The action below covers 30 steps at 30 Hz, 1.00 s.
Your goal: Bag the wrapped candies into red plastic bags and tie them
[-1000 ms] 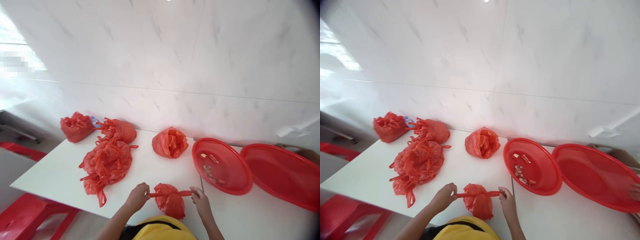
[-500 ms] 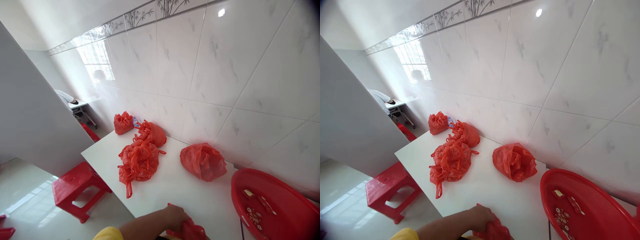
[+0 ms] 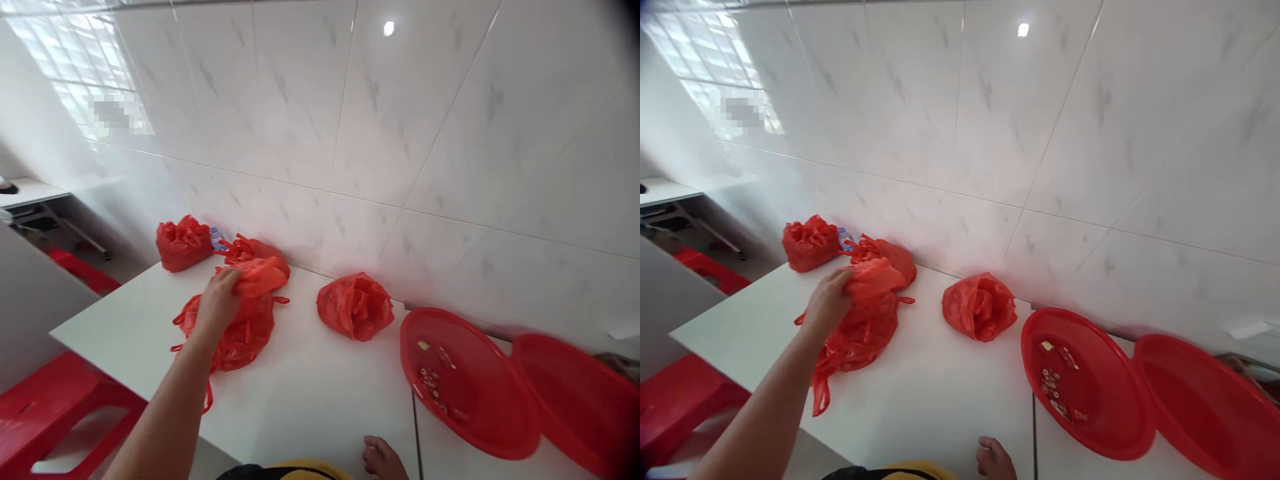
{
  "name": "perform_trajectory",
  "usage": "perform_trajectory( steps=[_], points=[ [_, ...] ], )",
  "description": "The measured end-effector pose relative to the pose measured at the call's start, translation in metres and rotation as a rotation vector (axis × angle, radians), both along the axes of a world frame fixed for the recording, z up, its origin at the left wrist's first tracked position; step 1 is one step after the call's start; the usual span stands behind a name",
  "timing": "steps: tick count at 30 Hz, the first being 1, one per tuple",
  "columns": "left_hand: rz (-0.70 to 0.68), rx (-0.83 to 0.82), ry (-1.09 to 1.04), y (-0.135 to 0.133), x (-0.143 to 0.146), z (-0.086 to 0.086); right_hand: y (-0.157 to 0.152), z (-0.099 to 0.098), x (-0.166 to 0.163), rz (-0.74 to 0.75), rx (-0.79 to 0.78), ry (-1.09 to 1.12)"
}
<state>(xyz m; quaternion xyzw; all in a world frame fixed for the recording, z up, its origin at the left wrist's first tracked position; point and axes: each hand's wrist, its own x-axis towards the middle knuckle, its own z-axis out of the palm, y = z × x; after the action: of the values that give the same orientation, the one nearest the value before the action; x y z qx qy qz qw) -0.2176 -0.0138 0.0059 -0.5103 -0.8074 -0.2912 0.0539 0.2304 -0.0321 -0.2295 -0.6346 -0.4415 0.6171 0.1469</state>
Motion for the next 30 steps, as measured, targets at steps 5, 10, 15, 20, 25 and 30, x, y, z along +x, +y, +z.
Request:
perform_trajectory(
  steps=[5, 10, 15, 20, 25, 30],
  points=[
    [0.159, -0.371, -0.021, 0.01, -0.027, -0.054, -0.002, -0.01, 0.001, 0.041, -0.026, 0.004],
    [0.259, -0.105, 0.192, 0.01, 0.023, -0.083, 0.0, -0.017, 0.006, 0.01, 0.007, -0.022],
    [-0.115, -0.266, 0.19, 0.019, 0.099, -0.127, 0.037, 0.011, -0.006, 0.063, 0.058, -0.05],
    [-0.412, -1.024, 0.006, 0.012, 0.158, -0.198, 0.096, 0.059, -0.029, 0.103, 0.41, -0.104],
    [-0.457, -1.084, -0.01, 0.005, 0.17, -0.225, 0.144, 0.091, -0.052, 0.127, 0.673, -0.215],
    [-0.461, -1.147, -0.014, 0.011, 0.165, -0.216, 0.175, 0.106, -0.079, 0.147, 0.696, -0.233]
  ],
)
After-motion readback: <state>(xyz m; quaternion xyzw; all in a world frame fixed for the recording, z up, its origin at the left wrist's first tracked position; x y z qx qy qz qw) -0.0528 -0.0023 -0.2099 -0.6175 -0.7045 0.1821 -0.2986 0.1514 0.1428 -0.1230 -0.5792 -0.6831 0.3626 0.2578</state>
